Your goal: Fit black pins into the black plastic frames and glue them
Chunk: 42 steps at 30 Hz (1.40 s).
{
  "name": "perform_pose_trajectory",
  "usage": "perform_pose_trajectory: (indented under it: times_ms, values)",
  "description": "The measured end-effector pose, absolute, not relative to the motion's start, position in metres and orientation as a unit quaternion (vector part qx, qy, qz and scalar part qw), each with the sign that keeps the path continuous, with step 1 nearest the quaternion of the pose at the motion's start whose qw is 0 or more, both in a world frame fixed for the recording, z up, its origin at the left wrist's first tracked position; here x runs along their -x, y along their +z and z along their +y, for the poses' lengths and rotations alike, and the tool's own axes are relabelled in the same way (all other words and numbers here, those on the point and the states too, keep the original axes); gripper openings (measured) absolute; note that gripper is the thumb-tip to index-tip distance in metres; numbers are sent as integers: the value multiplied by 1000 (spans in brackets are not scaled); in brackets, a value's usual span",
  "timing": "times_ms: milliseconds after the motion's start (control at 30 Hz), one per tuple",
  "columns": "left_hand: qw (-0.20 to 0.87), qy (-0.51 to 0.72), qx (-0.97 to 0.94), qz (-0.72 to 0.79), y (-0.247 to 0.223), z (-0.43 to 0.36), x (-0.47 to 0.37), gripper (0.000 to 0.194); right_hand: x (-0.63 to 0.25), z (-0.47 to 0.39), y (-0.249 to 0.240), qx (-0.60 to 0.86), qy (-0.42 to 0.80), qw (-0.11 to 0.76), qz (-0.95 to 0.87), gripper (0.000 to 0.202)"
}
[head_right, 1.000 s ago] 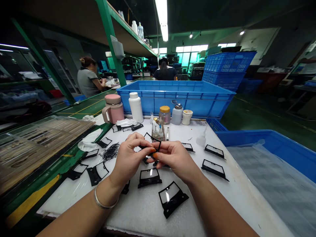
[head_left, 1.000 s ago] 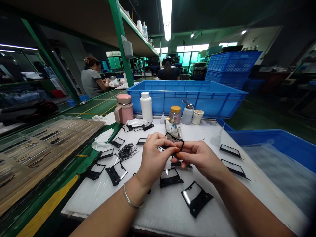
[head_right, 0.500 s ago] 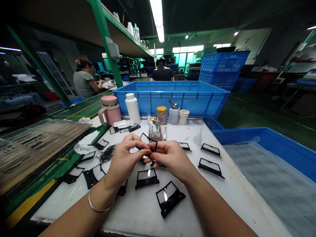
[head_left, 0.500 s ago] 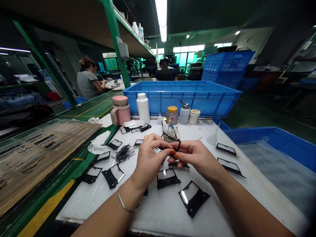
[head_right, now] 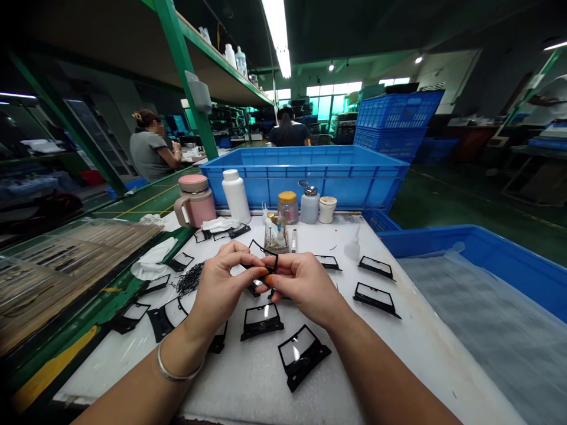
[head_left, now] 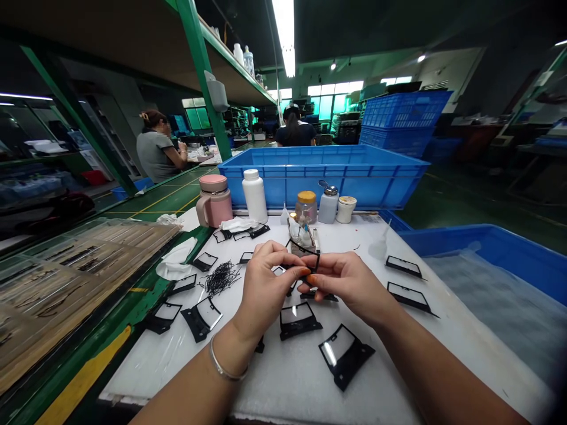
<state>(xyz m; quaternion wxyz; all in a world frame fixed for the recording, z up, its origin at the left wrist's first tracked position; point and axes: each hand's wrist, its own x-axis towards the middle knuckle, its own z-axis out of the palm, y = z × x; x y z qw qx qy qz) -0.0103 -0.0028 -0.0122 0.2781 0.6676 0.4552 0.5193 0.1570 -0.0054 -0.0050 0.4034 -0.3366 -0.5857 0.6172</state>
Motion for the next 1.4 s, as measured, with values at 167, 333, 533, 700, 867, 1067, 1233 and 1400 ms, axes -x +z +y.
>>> perform_pose_trajectory:
  times_ms: [167, 333, 533, 700, 867, 1067, 1233, 1400]
  values:
    - [280, 515, -672, 453, -13, -1, 11, 4, -156, -5, -7, 340, 612, 407, -587, 27]
    - [270, 504, -685, 451, -14, 0, 12, 3, -158, -5, -8, 351, 598, 401, -599, 24]
    - [230, 522, -695, 437, -11, -1, 13, 9, -157, -3, -4, 388, 584, 407, -585, 22]
    - [296, 575, -625, 437, -13, 3, 15, 33, -158, -6, -2, 398, 587, 419, -567, 25]
    - [403, 530, -624, 409, -7, 1, 15, 28, -159, -8, -2, 387, 590, 416, -574, 21]
    - [483, 520, -587, 389, -3, 1, 19, 16, -162, -6, -4, 359, 616, 383, -587, 23]
    - [525, 527, -560, 365, -11, 6, 23, 21, -166, -3, -3, 354, 617, 372, -597, 27]
    - [535, 528, -555, 358, -12, 5, 23, 21, -165, -3, -7, 363, 607, 384, -594, 23]
